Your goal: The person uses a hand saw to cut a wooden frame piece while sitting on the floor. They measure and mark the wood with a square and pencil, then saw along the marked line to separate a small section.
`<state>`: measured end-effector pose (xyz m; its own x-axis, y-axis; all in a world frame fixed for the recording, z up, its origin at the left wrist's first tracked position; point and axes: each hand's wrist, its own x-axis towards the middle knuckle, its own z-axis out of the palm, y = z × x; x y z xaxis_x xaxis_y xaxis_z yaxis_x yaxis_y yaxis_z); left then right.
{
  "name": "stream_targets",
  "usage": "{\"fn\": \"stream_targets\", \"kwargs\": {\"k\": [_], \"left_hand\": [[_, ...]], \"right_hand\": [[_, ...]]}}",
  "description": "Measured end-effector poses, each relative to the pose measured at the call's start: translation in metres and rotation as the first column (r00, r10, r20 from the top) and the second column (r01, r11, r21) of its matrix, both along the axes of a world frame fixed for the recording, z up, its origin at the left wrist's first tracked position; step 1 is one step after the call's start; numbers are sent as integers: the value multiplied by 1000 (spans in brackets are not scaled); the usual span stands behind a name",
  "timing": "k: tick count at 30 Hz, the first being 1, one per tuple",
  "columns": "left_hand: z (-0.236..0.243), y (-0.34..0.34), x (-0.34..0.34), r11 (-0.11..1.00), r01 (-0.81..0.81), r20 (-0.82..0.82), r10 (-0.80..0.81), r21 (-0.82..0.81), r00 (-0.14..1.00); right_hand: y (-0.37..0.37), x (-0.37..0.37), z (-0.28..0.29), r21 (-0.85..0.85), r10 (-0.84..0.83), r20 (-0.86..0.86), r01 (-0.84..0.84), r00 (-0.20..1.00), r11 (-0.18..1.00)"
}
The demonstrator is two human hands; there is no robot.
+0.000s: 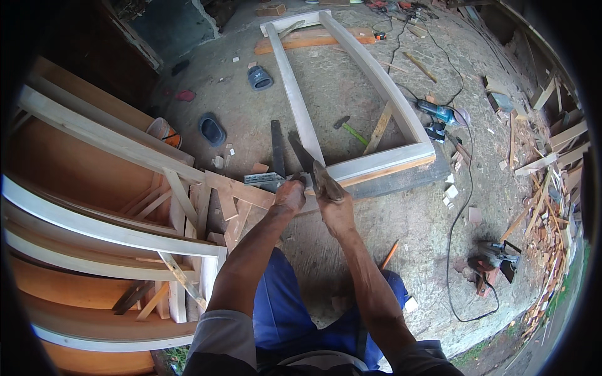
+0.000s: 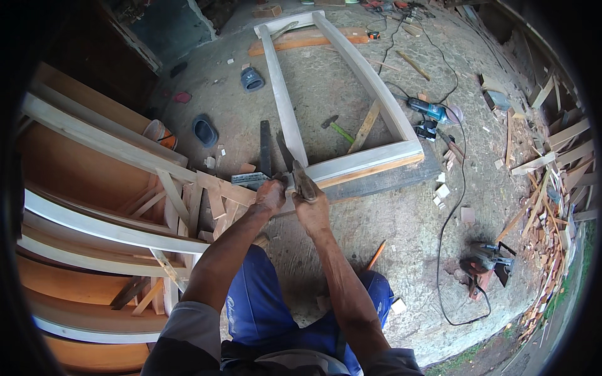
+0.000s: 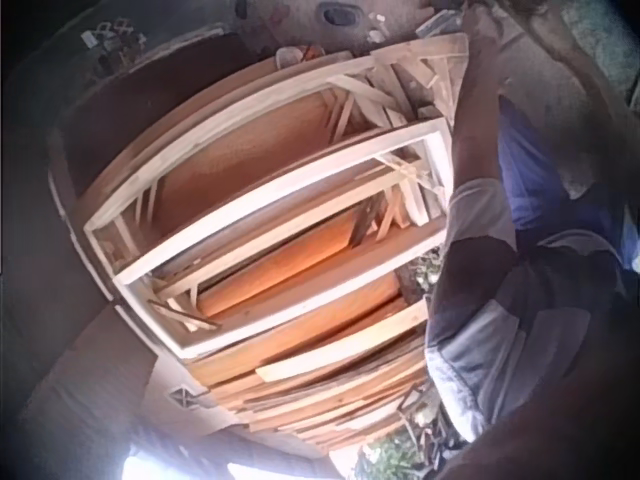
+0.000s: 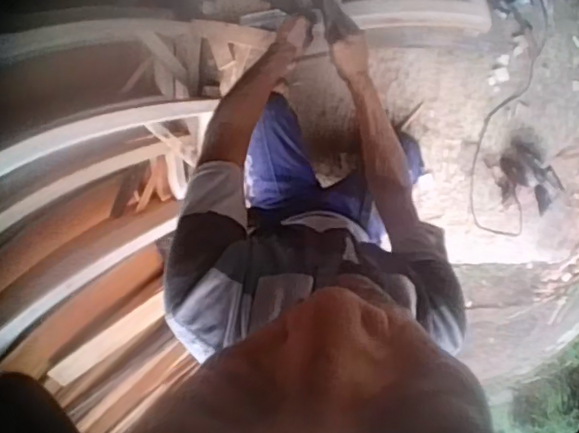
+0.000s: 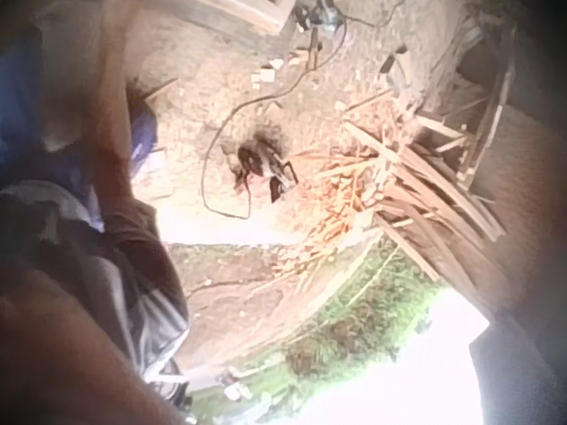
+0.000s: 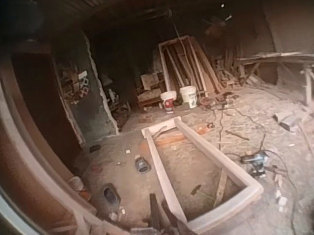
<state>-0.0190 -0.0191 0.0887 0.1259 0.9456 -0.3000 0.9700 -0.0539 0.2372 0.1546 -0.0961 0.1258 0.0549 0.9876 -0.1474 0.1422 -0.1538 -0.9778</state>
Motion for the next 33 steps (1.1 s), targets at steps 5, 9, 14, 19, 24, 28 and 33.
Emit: {"fn": "stream_targets", "kwargs": {"k": [5,9,14,19,24,28,33], "left_hand": [[-18,-9,-27,982,71,44,-80,175,996],[-15,-12,-23,990,22,14,-24,138,1000],[-3,2,10,991,46,93,-57,124,994],[-7,-12,-22,991,69,19,-72,118,997],[-20,-19,-35,989,-88,113,74,123,991],[5,-9,-5,989,56,42,-62,137,997],[0,-16,-24,999,12,14,-12,-33,1000]], "right_hand": [[-164,68,81,-58,71,-338,-96,938,994],[-194,71,107,-52,-13,-393,-8,919,999],[9,2,-16,76,-64,-70,69,996,995],[-138,39,5,78,49,23,-51,999,996],[-236,41,60,-67,-97,-383,76,919,995],[-59,1,-27,56,-85,-114,92,990,994],[-71,3,-29,11,66,36,-66,997,998]]}}
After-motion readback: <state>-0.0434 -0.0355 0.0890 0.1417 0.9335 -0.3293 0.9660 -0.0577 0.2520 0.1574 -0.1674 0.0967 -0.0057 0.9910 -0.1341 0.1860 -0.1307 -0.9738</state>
